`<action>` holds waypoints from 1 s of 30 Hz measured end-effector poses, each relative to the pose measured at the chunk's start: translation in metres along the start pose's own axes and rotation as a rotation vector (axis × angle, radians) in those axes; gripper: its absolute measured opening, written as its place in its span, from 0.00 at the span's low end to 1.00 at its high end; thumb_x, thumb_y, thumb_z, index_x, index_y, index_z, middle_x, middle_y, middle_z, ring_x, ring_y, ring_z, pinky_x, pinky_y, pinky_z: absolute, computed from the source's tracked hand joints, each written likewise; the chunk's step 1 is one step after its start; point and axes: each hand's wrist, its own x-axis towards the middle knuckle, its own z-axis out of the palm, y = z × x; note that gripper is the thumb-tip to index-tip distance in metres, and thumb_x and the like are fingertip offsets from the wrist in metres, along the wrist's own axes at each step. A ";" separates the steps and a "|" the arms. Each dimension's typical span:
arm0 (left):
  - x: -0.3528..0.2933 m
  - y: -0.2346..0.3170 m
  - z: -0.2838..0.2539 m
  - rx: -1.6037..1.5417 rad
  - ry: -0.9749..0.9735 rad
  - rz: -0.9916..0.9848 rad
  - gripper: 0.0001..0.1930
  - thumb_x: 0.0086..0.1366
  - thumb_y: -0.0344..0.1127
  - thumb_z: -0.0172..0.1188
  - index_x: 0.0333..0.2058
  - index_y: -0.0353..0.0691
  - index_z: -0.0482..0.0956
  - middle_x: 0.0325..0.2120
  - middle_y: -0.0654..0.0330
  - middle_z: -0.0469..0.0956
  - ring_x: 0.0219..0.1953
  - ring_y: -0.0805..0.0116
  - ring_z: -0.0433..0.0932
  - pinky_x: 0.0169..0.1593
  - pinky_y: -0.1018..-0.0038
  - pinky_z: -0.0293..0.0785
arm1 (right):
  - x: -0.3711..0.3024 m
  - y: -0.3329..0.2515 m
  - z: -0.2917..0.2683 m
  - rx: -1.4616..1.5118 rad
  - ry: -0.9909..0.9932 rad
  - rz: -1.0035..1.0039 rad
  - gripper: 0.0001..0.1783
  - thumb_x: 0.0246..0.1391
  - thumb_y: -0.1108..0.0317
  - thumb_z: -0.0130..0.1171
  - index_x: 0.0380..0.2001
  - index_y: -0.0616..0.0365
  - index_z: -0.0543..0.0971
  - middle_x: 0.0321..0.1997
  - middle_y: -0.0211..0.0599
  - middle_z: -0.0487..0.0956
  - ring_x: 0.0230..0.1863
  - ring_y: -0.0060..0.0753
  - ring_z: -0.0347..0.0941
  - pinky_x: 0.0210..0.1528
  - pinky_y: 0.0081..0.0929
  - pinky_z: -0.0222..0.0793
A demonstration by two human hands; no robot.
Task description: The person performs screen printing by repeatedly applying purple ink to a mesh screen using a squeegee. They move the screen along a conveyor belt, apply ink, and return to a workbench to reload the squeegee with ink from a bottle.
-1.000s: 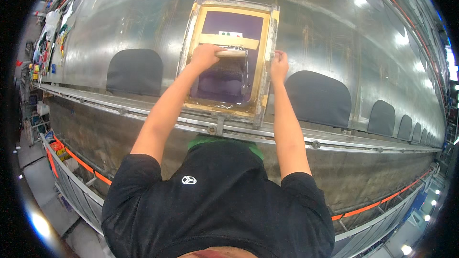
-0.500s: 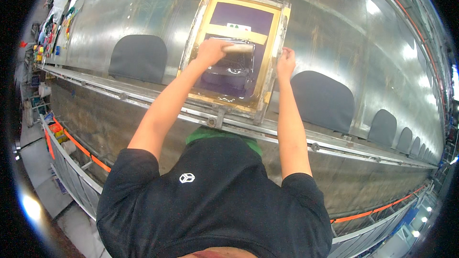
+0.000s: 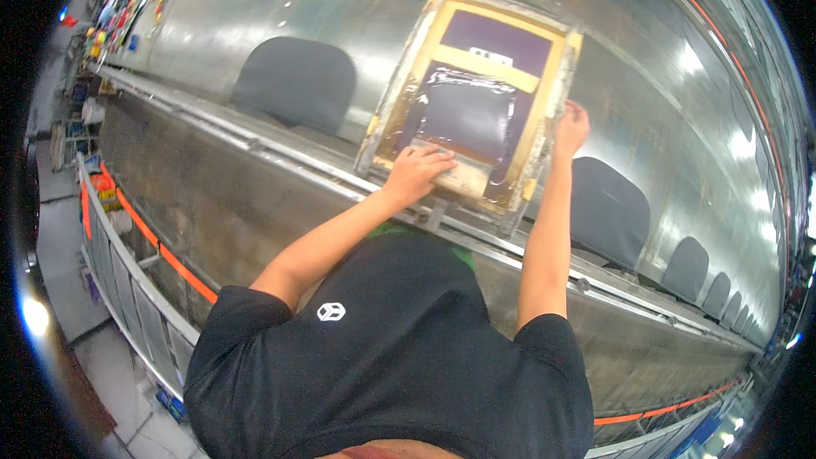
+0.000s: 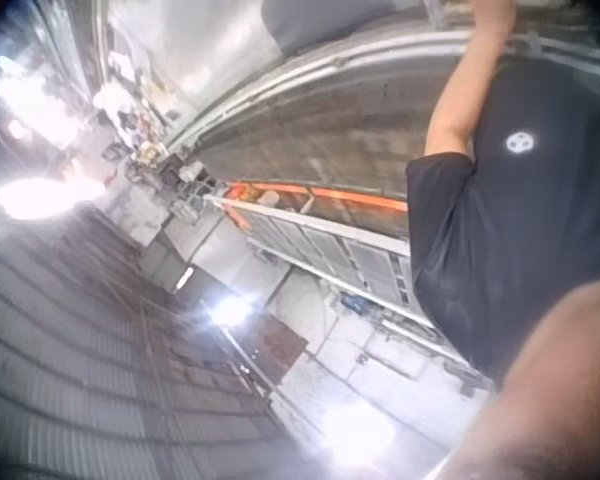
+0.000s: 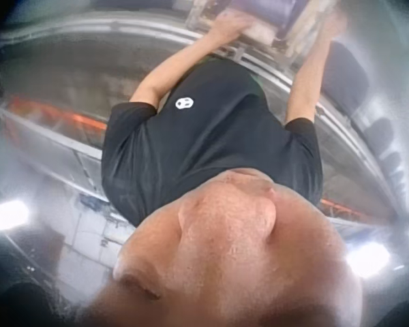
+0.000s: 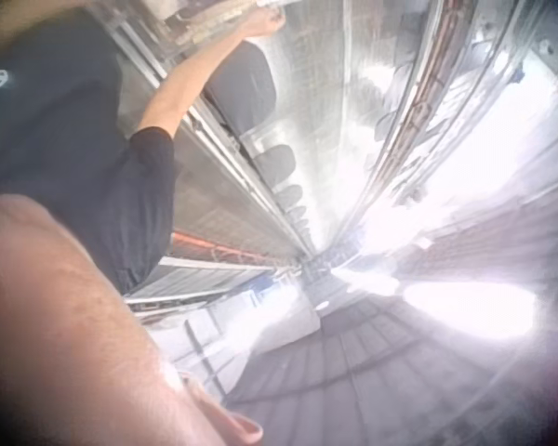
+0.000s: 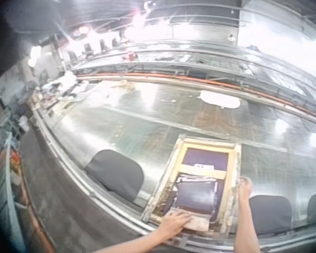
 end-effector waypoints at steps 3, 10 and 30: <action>-0.013 -0.027 -0.029 -0.005 0.019 -0.062 0.30 0.45 0.25 0.65 0.51 0.54 0.80 0.56 0.71 0.78 0.58 0.64 0.73 0.53 0.62 0.67 | -0.032 -0.061 0.041 -0.027 0.055 -0.027 0.11 0.61 0.66 0.53 0.41 0.55 0.82 0.37 0.38 0.81 0.38 0.34 0.76 0.45 0.32 0.69; -0.072 -0.192 -0.132 0.098 0.000 -0.208 0.30 0.45 0.25 0.65 0.51 0.54 0.81 0.55 0.71 0.78 0.57 0.63 0.74 0.53 0.61 0.68 | -0.133 -0.122 0.246 0.103 -0.003 -0.043 0.09 0.64 0.66 0.53 0.42 0.56 0.80 0.27 0.35 0.75 0.29 0.29 0.69 0.39 0.31 0.67; 0.009 -0.367 -0.229 0.113 -0.208 -0.248 0.20 0.54 0.31 0.61 0.45 0.60 0.86 0.38 0.60 0.85 0.41 0.58 0.84 0.45 0.60 0.77 | -0.191 -0.167 0.365 -0.079 0.073 0.008 0.12 0.64 0.61 0.50 0.44 0.51 0.79 0.35 0.48 0.83 0.38 0.48 0.79 0.44 0.41 0.69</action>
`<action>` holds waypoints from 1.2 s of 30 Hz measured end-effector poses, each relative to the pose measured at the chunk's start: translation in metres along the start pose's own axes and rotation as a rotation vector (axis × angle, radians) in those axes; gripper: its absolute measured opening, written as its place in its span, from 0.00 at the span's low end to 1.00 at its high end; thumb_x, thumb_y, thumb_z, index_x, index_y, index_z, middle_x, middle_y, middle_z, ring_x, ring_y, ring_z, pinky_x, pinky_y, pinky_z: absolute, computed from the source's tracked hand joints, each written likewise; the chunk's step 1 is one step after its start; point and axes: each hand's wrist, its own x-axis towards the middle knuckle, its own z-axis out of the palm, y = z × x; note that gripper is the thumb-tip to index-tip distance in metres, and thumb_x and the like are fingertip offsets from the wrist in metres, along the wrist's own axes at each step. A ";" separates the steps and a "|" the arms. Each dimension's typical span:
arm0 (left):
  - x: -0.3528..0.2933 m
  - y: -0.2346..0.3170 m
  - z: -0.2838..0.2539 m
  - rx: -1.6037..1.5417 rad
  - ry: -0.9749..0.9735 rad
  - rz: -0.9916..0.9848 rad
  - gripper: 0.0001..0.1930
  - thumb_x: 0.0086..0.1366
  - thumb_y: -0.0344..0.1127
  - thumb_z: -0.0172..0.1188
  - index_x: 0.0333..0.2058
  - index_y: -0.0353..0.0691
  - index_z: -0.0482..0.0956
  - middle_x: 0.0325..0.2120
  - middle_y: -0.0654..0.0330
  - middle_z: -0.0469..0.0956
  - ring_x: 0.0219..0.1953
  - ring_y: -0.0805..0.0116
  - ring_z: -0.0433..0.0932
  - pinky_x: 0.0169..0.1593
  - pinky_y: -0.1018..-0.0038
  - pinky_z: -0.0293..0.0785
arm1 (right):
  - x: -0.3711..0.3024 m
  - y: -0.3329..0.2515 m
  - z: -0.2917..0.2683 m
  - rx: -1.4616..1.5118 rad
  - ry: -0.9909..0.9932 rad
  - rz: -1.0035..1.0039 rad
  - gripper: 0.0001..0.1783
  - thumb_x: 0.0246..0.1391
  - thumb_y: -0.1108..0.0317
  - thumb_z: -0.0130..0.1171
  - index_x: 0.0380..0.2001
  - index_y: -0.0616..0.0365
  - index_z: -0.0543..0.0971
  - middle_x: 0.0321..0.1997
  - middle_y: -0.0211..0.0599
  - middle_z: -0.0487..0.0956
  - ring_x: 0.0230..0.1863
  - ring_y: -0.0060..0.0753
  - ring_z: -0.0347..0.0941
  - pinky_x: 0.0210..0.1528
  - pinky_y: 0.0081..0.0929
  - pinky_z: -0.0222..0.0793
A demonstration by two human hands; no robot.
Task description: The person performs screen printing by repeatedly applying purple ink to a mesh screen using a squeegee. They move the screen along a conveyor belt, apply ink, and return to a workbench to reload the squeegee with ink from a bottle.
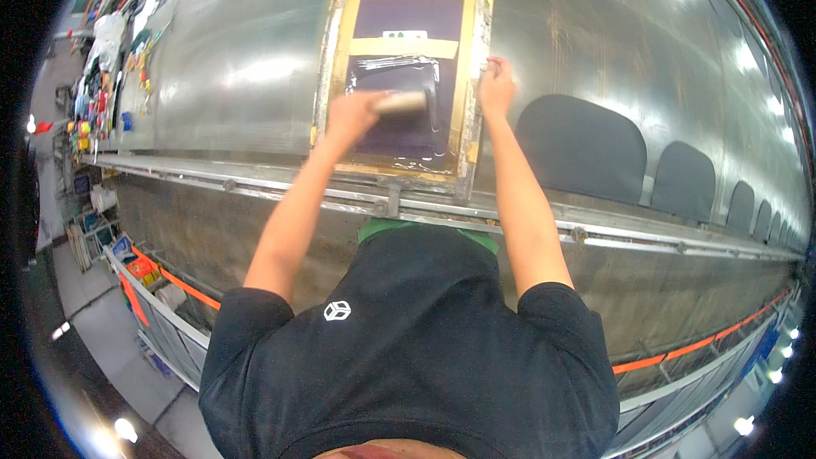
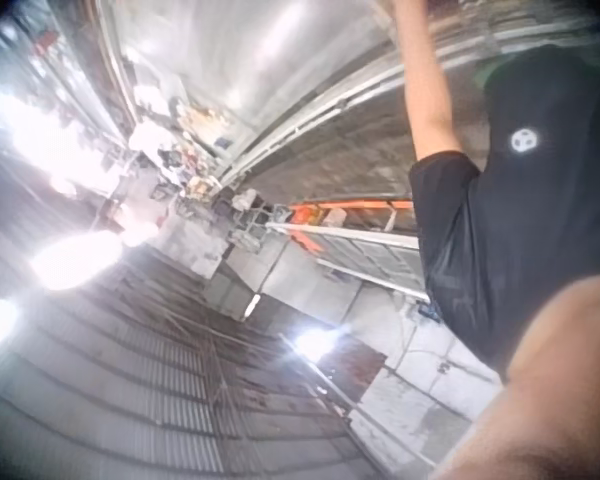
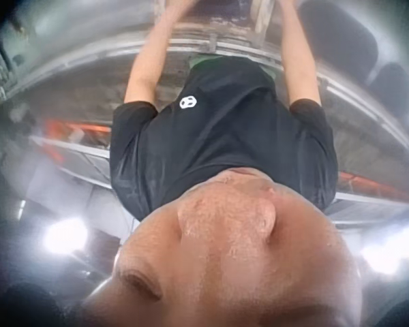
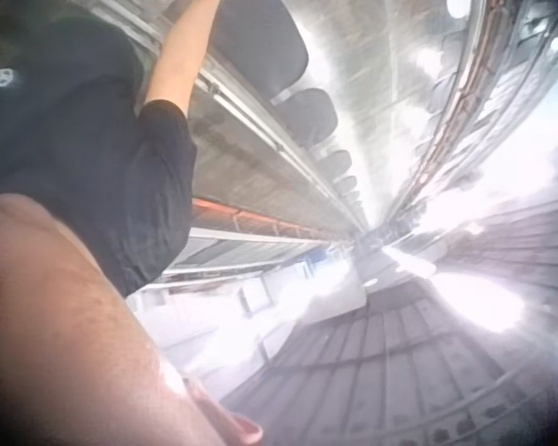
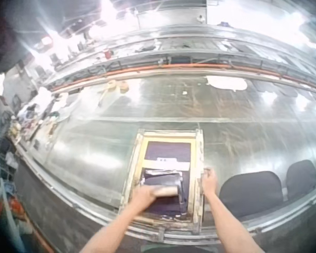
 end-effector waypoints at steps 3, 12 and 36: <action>0.052 -0.019 -0.016 -0.001 -0.105 -0.059 0.23 0.53 0.32 0.63 0.48 0.63 0.84 0.40 0.61 0.85 0.42 0.58 0.83 0.47 0.63 0.78 | -0.005 -0.017 0.002 -0.021 -0.061 0.059 0.12 0.64 0.61 0.51 0.44 0.51 0.80 0.34 0.48 0.83 0.37 0.48 0.80 0.44 0.41 0.70; -0.071 0.006 0.047 0.108 0.168 0.130 0.26 0.46 0.23 0.64 0.44 0.58 0.85 0.47 0.73 0.83 0.53 0.69 0.78 0.48 0.68 0.70 | -0.002 -0.003 0.003 0.105 -0.015 0.044 0.14 0.64 0.58 0.50 0.45 0.51 0.80 0.30 0.50 0.83 0.34 0.51 0.81 0.39 0.43 0.72; -0.104 0.010 0.014 -0.157 0.152 -0.074 0.17 0.52 0.26 0.64 0.44 0.42 0.85 0.39 0.54 0.85 0.38 0.53 0.84 0.42 0.63 0.77 | 0.003 0.003 0.002 0.134 0.003 0.100 0.14 0.65 0.56 0.51 0.47 0.46 0.80 0.19 0.42 0.78 0.21 0.39 0.74 0.30 0.37 0.68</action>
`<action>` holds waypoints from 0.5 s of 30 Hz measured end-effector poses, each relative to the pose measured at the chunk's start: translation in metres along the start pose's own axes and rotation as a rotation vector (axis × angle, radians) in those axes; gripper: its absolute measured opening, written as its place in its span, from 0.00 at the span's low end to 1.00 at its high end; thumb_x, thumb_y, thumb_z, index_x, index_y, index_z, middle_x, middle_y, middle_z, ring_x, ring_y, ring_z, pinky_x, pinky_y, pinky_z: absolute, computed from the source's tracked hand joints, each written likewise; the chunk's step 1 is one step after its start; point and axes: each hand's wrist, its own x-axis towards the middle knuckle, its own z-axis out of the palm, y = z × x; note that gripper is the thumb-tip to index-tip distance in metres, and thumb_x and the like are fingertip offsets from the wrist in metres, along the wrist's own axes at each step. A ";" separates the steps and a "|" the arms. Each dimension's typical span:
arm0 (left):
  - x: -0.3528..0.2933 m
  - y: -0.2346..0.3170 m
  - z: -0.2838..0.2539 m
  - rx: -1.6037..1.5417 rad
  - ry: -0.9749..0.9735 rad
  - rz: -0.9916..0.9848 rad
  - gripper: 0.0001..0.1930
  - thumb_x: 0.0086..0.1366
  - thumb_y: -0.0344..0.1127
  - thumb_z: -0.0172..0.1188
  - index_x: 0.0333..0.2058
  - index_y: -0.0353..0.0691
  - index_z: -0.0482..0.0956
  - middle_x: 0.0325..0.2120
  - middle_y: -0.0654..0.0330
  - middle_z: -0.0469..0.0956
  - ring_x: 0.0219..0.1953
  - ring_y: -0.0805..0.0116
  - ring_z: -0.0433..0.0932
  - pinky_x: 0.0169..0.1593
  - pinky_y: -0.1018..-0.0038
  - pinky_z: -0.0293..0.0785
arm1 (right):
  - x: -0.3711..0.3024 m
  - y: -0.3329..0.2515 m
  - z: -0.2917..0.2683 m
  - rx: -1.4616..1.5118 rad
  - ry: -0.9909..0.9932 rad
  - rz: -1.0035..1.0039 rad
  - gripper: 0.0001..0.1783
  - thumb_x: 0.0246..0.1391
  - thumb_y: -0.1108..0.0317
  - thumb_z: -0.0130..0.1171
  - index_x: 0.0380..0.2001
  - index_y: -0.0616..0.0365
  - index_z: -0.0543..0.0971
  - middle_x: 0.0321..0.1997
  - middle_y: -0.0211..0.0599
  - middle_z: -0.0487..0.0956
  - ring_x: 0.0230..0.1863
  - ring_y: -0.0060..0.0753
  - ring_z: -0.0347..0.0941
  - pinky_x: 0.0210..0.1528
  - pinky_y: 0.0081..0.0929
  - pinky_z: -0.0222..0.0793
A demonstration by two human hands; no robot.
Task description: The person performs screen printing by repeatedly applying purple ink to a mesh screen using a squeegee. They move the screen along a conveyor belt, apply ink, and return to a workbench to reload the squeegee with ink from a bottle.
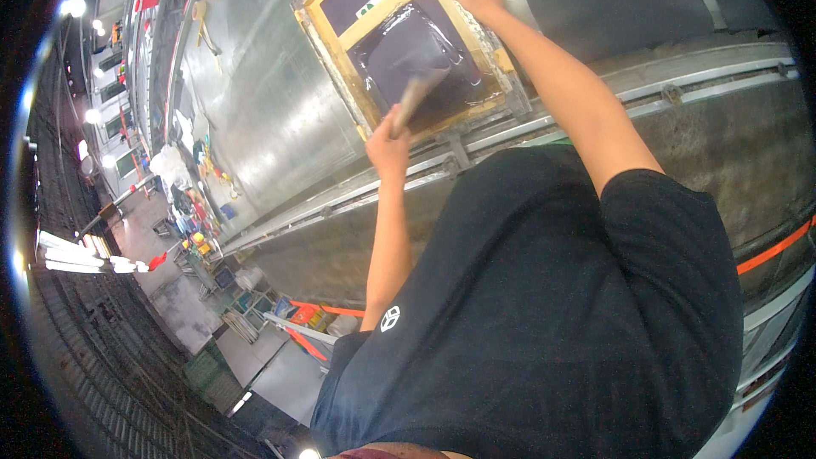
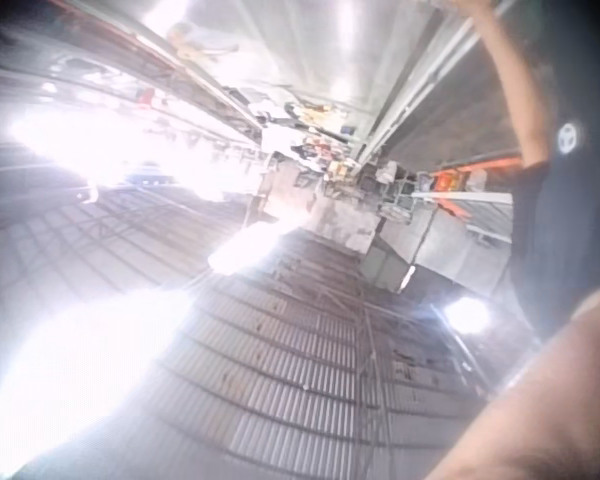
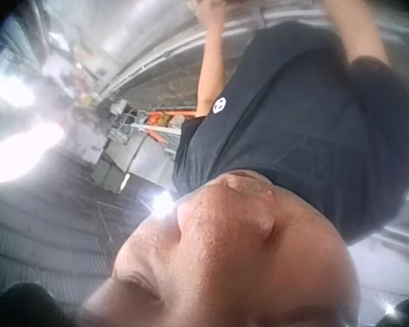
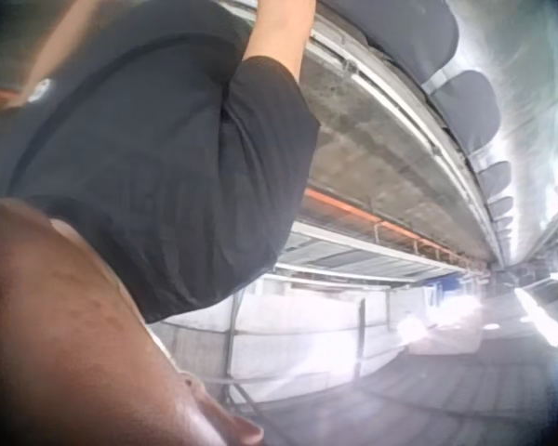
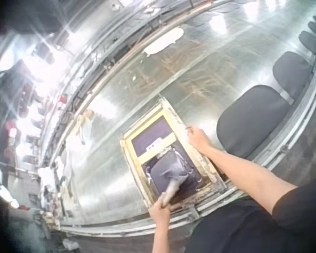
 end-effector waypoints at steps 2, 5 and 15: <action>0.006 0.002 -0.011 -0.071 0.053 -0.197 0.15 0.55 0.29 0.64 0.43 0.39 0.84 0.36 0.51 0.86 0.38 0.51 0.85 0.41 0.60 0.77 | -0.002 0.001 0.000 -0.011 0.005 -0.022 0.14 0.65 0.56 0.51 0.47 0.46 0.80 0.19 0.41 0.77 0.21 0.39 0.74 0.31 0.38 0.68; 0.022 -0.018 -0.021 -0.064 0.245 -0.258 0.13 0.57 0.35 0.64 0.38 0.33 0.84 0.29 0.45 0.84 0.33 0.49 0.85 0.38 0.58 0.77 | -0.009 -0.020 -0.012 0.003 -0.056 -0.008 0.15 0.65 0.57 0.48 0.48 0.47 0.79 0.24 0.41 0.80 0.29 0.44 0.78 0.38 0.42 0.70; 0.066 -0.055 -0.003 0.374 0.211 -0.298 0.18 0.52 0.44 0.65 0.33 0.33 0.83 0.29 0.42 0.82 0.37 0.40 0.82 0.45 0.50 0.75 | -0.015 -0.030 -0.018 0.079 -0.045 -0.033 0.14 0.65 0.59 0.49 0.47 0.48 0.79 0.20 0.42 0.79 0.27 0.45 0.79 0.36 0.42 0.71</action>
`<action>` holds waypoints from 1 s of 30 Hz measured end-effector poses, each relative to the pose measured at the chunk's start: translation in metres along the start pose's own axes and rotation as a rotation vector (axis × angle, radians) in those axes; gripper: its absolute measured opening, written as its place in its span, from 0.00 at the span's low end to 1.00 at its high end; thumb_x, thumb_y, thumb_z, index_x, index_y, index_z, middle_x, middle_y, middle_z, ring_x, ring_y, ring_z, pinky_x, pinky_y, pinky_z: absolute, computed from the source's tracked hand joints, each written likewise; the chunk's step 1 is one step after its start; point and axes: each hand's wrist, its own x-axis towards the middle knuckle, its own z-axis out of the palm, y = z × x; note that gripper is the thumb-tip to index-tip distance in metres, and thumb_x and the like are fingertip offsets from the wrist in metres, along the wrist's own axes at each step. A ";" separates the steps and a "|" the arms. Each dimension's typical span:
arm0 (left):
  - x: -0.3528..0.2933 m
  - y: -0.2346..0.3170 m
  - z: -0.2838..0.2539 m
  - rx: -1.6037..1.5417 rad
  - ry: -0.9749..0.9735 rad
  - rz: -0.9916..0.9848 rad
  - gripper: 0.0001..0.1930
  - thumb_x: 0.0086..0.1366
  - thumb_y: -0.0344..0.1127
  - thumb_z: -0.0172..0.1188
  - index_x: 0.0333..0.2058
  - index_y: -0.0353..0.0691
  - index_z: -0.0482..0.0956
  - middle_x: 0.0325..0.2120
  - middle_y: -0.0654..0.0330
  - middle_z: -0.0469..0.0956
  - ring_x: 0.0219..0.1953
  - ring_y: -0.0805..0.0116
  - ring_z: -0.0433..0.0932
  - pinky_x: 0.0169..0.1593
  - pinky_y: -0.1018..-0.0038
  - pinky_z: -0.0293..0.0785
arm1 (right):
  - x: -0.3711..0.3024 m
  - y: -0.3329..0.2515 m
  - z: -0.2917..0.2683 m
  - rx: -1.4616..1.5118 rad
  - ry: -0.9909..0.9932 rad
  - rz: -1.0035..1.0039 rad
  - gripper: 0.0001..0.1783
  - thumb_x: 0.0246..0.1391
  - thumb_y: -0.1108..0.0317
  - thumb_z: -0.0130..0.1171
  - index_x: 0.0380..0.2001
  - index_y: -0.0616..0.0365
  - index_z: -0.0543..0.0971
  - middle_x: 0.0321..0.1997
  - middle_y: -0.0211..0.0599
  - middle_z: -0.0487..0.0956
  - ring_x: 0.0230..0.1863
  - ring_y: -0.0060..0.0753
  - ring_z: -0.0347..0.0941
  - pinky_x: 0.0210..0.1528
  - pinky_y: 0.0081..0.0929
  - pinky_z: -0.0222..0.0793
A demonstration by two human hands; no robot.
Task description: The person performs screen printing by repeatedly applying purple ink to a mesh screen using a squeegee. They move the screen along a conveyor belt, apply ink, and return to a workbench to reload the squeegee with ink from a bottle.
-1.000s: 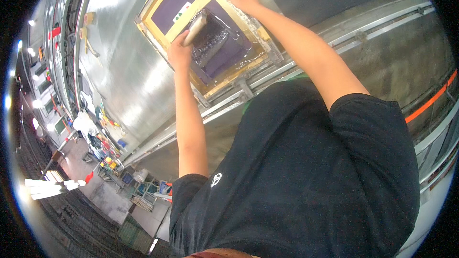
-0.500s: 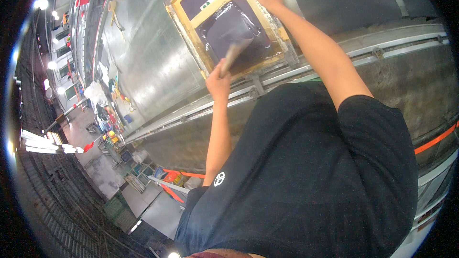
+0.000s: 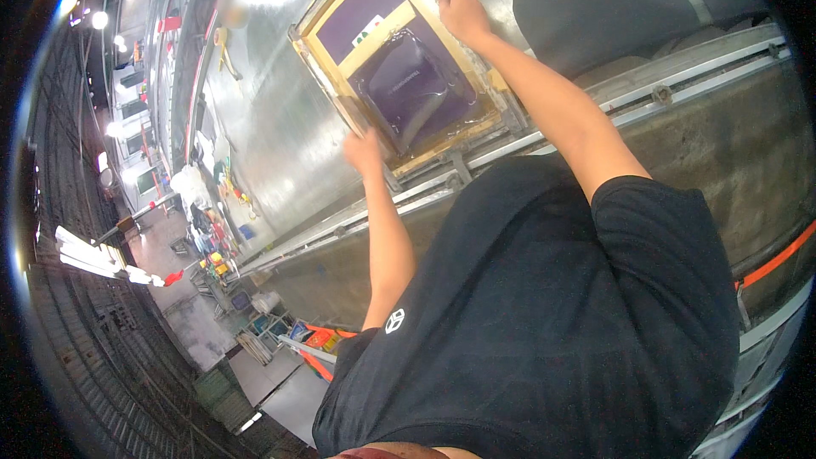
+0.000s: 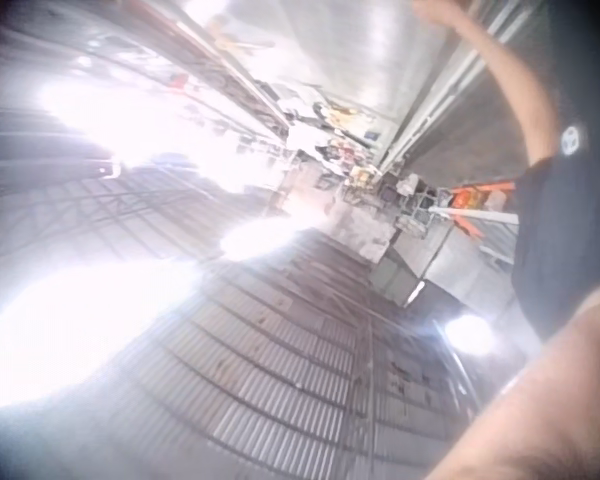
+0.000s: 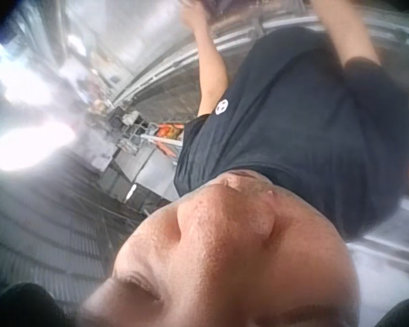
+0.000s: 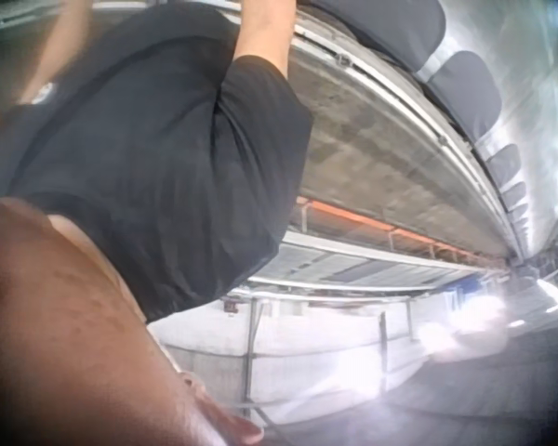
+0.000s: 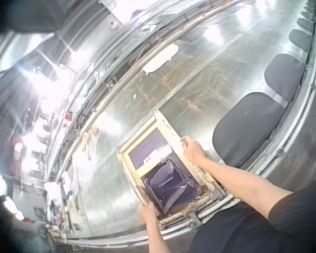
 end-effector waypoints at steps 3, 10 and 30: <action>0.029 0.013 -0.005 -0.053 -0.045 0.049 0.20 0.50 0.44 0.66 0.34 0.31 0.83 0.29 0.41 0.82 0.36 0.40 0.81 0.43 0.52 0.75 | -0.002 -0.003 -0.003 0.037 -0.014 0.023 0.14 0.64 0.59 0.49 0.47 0.47 0.79 0.21 0.42 0.79 0.28 0.48 0.78 0.38 0.43 0.71; 0.058 0.085 -0.027 -0.014 -0.209 0.250 0.16 0.51 0.41 0.67 0.39 0.42 0.86 0.33 0.47 0.84 0.38 0.45 0.82 0.46 0.55 0.76 | -0.005 -0.015 -0.015 -0.015 0.028 0.026 0.13 0.64 0.60 0.49 0.46 0.48 0.80 0.22 0.43 0.80 0.29 0.48 0.79 0.37 0.44 0.70; -0.100 0.012 0.001 -0.069 -0.089 0.793 0.34 0.46 0.23 0.67 0.56 0.50 0.78 0.58 0.66 0.76 0.60 0.59 0.73 0.62 0.59 0.68 | -0.007 -0.014 -0.014 0.048 -0.031 0.003 0.13 0.63 0.60 0.50 0.46 0.48 0.79 0.24 0.46 0.81 0.28 0.47 0.79 0.35 0.43 0.70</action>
